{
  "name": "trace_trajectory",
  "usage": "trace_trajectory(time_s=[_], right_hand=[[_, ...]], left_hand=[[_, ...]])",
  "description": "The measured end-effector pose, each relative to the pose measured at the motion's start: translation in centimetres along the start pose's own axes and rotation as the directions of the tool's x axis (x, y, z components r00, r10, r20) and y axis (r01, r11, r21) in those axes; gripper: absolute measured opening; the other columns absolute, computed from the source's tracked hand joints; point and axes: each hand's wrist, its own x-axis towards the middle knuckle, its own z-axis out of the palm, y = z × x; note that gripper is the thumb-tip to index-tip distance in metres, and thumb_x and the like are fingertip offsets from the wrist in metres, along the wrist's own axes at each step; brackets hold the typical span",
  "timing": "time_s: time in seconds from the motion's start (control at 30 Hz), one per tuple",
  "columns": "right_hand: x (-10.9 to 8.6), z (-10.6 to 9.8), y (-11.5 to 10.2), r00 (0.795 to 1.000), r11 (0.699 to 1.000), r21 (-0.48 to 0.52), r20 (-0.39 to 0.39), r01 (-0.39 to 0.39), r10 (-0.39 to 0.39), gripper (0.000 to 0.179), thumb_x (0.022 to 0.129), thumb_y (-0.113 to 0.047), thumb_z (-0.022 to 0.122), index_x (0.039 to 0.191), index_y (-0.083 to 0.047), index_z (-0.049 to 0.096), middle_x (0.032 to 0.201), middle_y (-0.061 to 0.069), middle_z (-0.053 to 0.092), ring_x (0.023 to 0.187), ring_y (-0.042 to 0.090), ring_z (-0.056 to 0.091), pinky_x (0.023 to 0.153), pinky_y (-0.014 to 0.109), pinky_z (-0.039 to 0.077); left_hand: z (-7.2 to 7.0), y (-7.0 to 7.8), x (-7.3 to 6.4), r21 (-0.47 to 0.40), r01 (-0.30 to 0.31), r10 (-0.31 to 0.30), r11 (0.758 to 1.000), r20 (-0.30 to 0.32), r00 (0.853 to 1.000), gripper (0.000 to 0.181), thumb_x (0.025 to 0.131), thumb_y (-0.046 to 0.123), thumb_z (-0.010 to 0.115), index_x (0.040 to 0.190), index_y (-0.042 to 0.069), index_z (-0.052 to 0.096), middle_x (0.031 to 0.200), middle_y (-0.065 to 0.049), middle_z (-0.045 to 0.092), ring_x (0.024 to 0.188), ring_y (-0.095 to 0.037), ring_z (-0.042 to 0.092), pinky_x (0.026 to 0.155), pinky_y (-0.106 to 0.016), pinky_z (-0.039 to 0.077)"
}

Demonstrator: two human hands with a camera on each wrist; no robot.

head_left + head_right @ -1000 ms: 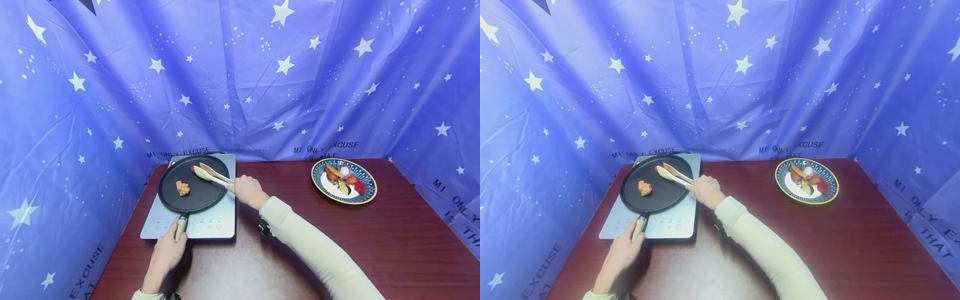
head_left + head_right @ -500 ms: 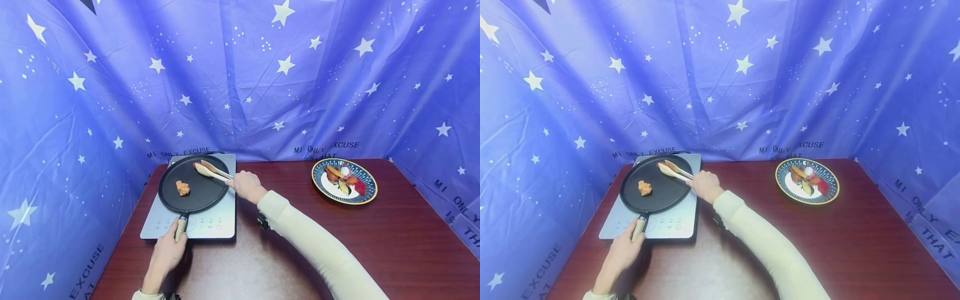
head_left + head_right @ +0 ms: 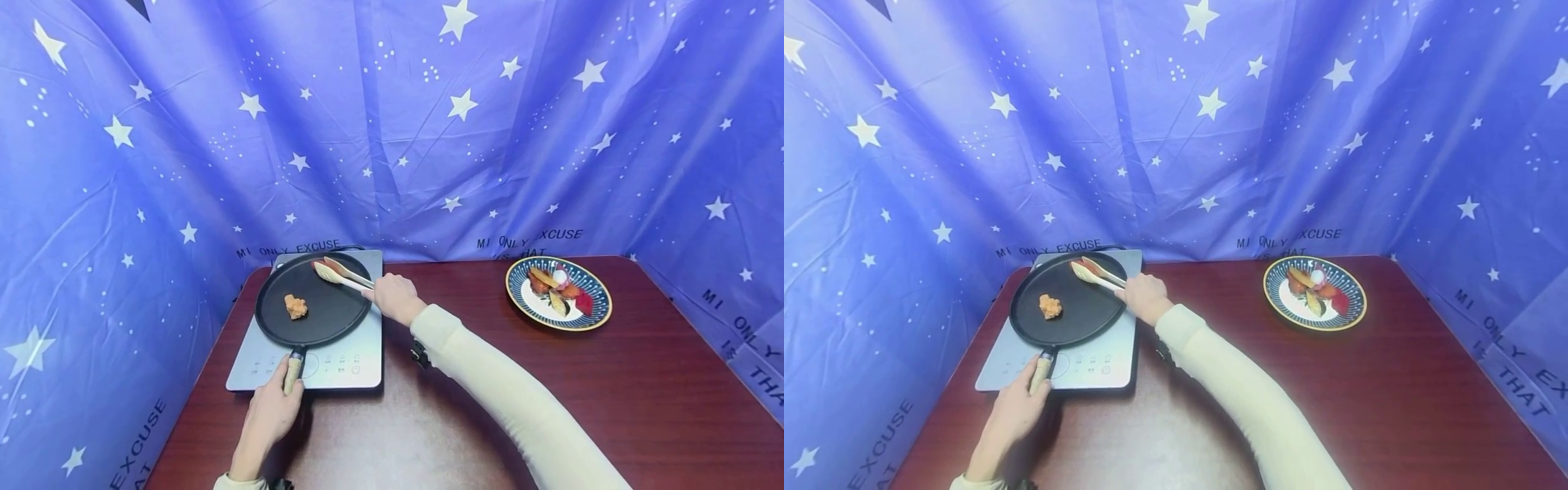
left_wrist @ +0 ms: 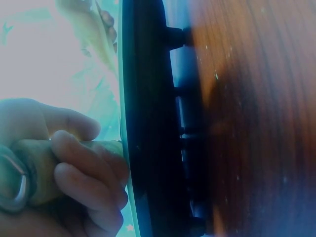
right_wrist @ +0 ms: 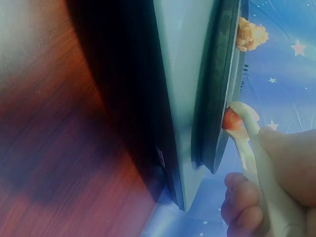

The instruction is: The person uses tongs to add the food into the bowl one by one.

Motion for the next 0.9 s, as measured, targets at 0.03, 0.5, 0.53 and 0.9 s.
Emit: trace_trajectory(time_s=[0.03, 0.5, 0.53, 0.9], right_hand=[[0.1, 0.0, -0.1, 1.0, 1.0, -0.005, 0.005, -0.001, 0.001, 0.05, 0.093, -0.05, 0.05, 0.071, -0.008, 0.064, 0.069, 0.01, 0.061, 0.061, 0.027, 0.062, 0.05, 0.04, 0.049], [0.9, 0.0, -0.8, 1.0, 0.999, -0.03, 0.023, -0.017, 0.017, 0.048, 0.093, -0.05, 0.051, 0.072, -0.009, 0.065, 0.074, 0.01, 0.065, 0.066, 0.027, 0.064, 0.052, 0.04, 0.049], [1.0, -0.1, -0.8, 1.0, 0.999, -0.034, 0.023, -0.018, 0.019, 0.049, 0.093, -0.05, 0.051, 0.072, -0.009, 0.065, 0.074, 0.01, 0.065, 0.066, 0.027, 0.064, 0.052, 0.04, 0.05], [1.1, -0.8, -1.1, 0.996, 0.999, 0.04, 0.08, -0.032, 0.029, 0.05, 0.095, -0.05, 0.047, 0.074, -0.008, 0.062, 0.078, 0.01, 0.063, 0.068, 0.026, 0.062, 0.057, 0.04, 0.05]], left_hand=[[0.0, 0.0, 0.0, 0.0, 0.001, -0.001, 1.0, 0.0, 1.0, 0.058, 0.091, 0.026, 0.051, 0.144, 0.004, 0.037, 0.097, -0.027, 0.062, 0.067, -0.028, 0.053, 0.063, -0.047, 0.043], [0.2, 0.0, -0.1, -0.021, 0.017, -0.017, 1.0, 0.01, 1.0, 0.058, 0.091, 0.027, 0.052, 0.144, 0.005, 0.038, 0.089, -0.022, 0.062, 0.065, -0.026, 0.052, 0.058, -0.043, 0.042], [0.2, -0.1, -0.1, -0.02, 0.018, -0.018, 1.0, 0.008, 1.0, 0.059, 0.091, 0.027, 0.052, 0.144, 0.005, 0.038, 0.087, -0.021, 0.061, 0.064, -0.026, 0.052, 0.058, -0.043, 0.042], [0.0, -0.2, 0.0, -0.016, 0.013, -0.013, 1.0, -0.008, 1.0, 0.058, 0.091, 0.026, 0.051, 0.144, 0.006, 0.038, 0.092, -0.023, 0.062, 0.065, -0.026, 0.052, 0.062, -0.045, 0.043]])
